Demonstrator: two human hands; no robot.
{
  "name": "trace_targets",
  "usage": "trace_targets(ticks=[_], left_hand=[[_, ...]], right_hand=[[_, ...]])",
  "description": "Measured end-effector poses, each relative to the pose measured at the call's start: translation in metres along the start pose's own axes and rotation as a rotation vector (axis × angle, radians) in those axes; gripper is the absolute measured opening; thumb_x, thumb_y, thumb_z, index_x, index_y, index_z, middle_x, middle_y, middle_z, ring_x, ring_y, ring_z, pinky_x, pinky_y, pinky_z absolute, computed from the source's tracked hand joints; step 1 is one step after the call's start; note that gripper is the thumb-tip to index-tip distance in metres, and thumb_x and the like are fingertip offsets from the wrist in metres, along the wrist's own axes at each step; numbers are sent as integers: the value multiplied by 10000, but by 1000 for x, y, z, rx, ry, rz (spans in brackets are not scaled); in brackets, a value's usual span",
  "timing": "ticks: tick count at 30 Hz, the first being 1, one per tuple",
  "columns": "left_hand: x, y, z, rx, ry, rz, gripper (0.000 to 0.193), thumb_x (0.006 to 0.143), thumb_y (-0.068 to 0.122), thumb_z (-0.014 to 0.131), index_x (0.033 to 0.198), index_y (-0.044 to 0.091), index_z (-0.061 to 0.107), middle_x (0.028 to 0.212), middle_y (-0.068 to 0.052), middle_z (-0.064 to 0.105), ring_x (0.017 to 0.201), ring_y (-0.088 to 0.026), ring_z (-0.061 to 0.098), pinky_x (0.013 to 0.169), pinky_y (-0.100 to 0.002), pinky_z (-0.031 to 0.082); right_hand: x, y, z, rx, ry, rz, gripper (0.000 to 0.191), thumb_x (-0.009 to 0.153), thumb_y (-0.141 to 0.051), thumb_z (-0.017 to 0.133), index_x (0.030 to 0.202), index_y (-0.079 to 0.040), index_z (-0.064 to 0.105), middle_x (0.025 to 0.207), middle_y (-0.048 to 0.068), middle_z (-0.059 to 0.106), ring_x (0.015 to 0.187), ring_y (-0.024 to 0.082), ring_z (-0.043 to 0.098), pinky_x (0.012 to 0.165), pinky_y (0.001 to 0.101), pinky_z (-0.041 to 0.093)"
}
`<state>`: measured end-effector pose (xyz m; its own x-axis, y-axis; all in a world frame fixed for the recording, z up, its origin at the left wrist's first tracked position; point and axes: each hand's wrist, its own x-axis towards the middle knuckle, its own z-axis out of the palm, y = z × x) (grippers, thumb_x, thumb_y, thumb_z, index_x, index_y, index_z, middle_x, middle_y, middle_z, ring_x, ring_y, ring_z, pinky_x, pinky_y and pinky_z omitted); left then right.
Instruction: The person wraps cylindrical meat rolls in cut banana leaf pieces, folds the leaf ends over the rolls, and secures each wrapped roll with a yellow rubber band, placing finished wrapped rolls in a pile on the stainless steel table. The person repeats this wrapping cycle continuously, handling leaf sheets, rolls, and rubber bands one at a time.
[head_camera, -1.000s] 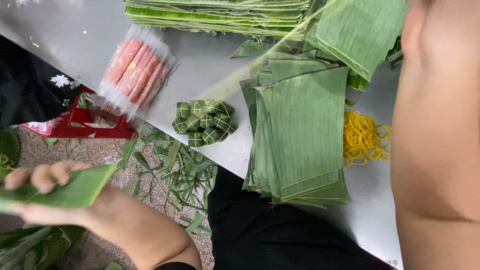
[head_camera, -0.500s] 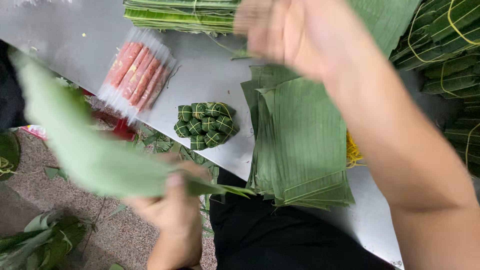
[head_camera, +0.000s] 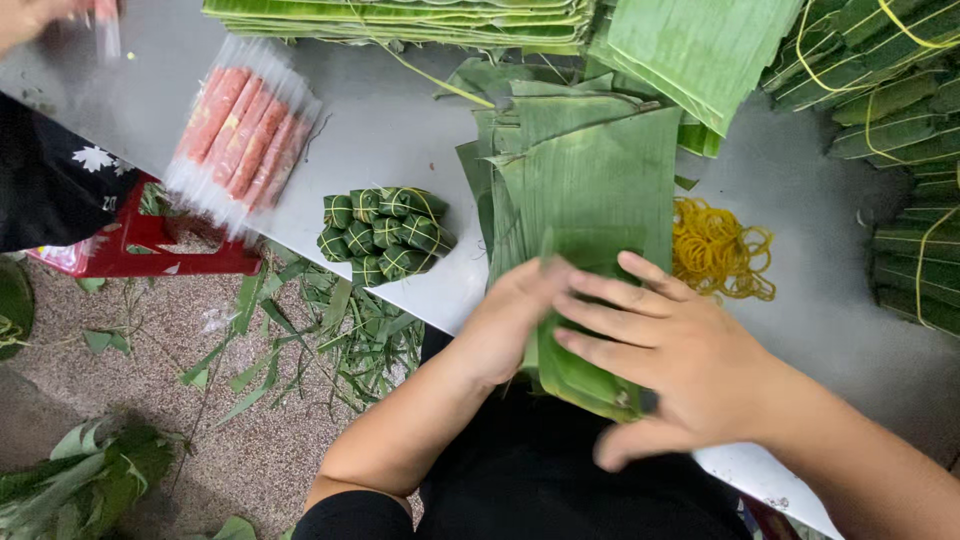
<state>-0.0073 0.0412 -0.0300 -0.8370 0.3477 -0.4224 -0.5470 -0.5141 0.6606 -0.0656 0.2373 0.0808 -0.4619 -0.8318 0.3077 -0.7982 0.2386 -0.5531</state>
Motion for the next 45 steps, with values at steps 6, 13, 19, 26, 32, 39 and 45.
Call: trace_targets(ticks=[6, 13, 19, 26, 32, 39, 45], left_hand=[[-16, 15, 30, 1003, -290, 151, 284, 1094, 263, 538, 1260, 55, 639, 999, -164, 719, 953, -324, 718, 837, -383, 557], [-25, 32, 41, 1184, -214, 213, 319, 950, 265, 684, 1192, 60, 649, 961, -173, 718, 879, -351, 705, 806, -437, 554], [-32, 24, 12, 1377, -196, 621, 379, 953, 267, 715, 1274, 77, 648, 1333, -125, 682, 1317, -304, 621, 1202, -509, 405], [-51, 25, -11, 1691, -234, 722, 338, 940, 273, 732, 1253, 147, 714, 1373, -37, 682, 1362, -246, 590, 1182, -471, 416], [-80, 66, -43, 1900, 156, 938, 213, 770, 157, 743, 978, 163, 697, 1109, -18, 733, 1064, -251, 730, 895, -421, 591], [-38, 155, -159, 1859, 1080, 931, 247, 1000, 72, 772, 1241, 86, 718, 1172, -118, 670, 1075, -320, 636, 936, -423, 521], [-19, 135, -174, 1915, 1199, 743, 225, 945, 153, 810, 1132, 96, 698, 1088, -115, 645, 989, -338, 609, 845, -455, 511]], right_hand=[[-63, 20, 15, -354, 286, 238, 392, 791, -404, 874, 977, -86, 741, 885, 59, 691, 856, 275, 677, 732, 376, 515], [-62, 21, 26, -96, 188, 456, 210, 835, -278, 825, 841, -98, 716, 718, 71, 660, 622, 257, 667, 583, 356, 501], [-46, 4, 16, 356, 345, 642, 125, 968, -70, 654, 1070, -44, 723, 1032, 87, 766, 870, 232, 732, 797, 306, 575], [-16, 3, 33, -204, 291, 327, 469, 714, 33, 630, 1175, 23, 718, 1255, 163, 678, 1203, 351, 659, 1017, 461, 553], [-13, -2, 71, -276, 117, 353, 478, 765, -35, 675, 1241, -31, 707, 1224, 124, 710, 1168, 308, 670, 929, 403, 561], [-27, -4, 76, -240, 16, 354, 498, 747, -60, 717, 1244, -95, 700, 1245, 73, 705, 1179, 283, 661, 919, 389, 561], [-26, -3, 79, -167, 31, 396, 551, 718, -90, 761, 1263, -108, 685, 1284, 51, 684, 1228, 270, 634, 948, 380, 553]])
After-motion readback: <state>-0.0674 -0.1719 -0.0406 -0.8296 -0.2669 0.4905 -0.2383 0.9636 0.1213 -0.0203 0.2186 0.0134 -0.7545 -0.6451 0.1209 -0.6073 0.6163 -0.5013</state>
